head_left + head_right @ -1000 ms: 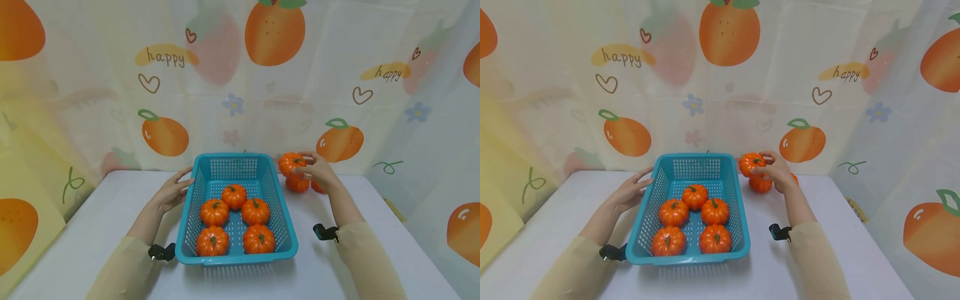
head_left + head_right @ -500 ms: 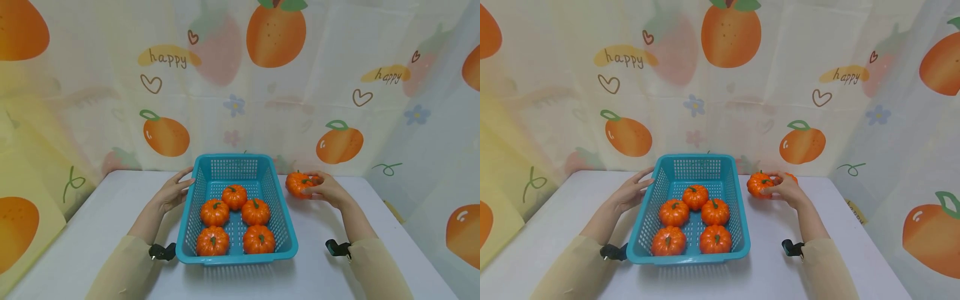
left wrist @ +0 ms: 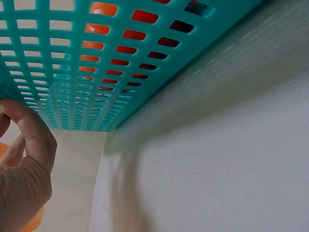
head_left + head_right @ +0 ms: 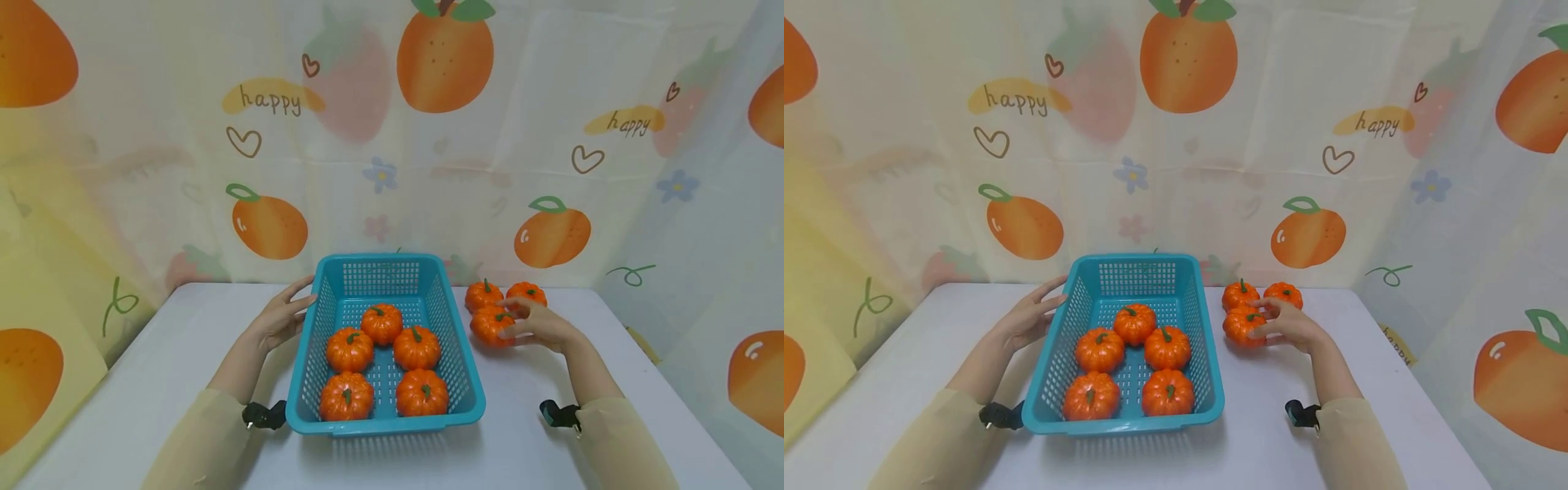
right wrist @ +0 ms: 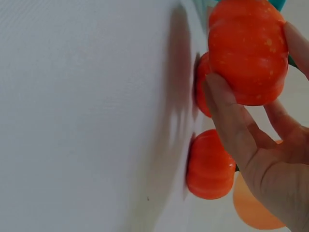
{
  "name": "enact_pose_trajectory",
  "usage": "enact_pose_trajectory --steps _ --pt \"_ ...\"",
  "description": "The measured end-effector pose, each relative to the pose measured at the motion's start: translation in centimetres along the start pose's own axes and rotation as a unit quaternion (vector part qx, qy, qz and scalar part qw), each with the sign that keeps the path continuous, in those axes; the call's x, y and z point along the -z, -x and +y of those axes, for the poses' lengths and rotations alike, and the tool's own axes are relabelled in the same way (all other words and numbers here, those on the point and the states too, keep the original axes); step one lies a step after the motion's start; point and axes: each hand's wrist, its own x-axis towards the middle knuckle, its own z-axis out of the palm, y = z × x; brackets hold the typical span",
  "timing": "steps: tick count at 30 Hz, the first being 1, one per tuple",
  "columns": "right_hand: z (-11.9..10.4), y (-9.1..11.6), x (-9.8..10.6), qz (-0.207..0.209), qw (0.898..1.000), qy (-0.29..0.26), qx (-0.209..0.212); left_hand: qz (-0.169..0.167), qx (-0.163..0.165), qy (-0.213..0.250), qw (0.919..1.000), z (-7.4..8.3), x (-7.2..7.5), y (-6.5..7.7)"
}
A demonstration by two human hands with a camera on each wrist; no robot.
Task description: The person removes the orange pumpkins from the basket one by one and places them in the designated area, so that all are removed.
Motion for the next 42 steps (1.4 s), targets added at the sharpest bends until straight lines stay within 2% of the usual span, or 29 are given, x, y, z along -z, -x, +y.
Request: enact_pose_trajectory --steps 6,15,42 --pt "0.7 0.0 0.0 -0.007 1.0 0.017 -0.009 0.003 0.002 0.004 1.0 -0.1 0.0 0.0" --pt "1.4 -0.2 0.1 -0.018 1.0 0.019 0.002 0.011 0.008 0.004 0.9999 -0.1 -0.1 -0.1" --pt "1.7 -0.5 0.4 -0.03 0.999 0.033 0.013 0.003 0.004 0.013 0.9999 -0.1 0.1 0.0"
